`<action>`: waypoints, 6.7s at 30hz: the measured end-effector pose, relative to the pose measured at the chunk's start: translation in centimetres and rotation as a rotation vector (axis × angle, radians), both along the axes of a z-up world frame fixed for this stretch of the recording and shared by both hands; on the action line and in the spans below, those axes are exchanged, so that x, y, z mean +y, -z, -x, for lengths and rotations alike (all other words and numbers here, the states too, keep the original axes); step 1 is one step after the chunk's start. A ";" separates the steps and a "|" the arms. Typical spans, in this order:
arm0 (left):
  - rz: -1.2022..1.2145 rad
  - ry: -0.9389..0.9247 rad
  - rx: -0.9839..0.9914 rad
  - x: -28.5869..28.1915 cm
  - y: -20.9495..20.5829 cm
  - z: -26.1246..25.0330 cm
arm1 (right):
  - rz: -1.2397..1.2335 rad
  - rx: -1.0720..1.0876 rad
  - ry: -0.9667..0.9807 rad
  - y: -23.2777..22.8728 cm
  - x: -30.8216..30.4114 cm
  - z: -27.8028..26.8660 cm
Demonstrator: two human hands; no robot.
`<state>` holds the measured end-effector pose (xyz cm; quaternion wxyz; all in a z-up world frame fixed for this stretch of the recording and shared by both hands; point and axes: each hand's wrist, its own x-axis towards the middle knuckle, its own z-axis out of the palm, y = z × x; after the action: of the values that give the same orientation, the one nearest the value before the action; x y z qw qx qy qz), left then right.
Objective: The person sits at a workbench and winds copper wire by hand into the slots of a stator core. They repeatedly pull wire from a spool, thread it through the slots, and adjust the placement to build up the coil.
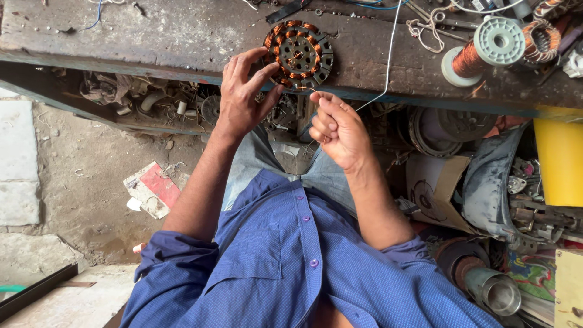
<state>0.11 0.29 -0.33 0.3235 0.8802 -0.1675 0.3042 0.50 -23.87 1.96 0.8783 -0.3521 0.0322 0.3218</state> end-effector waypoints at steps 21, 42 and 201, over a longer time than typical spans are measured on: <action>0.025 0.011 0.032 -0.1 0.4 0.2 | 0.304 -0.172 -0.013 8.6 -4.8 2.6; -0.033 -0.140 -0.003 -2.5 0.1 -0.2 | 0.313 -0.724 -0.102 0.5 -1.4 4.5; -0.054 0.042 -0.029 -1.3 -0.3 -1.1 | 1.194 -0.832 0.065 6.7 -12.6 7.0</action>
<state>1.18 -1.04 -0.03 0.3036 0.8804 -0.1988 0.3054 -6.47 -36.46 -4.77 0.4851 -0.8634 -0.1237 0.0625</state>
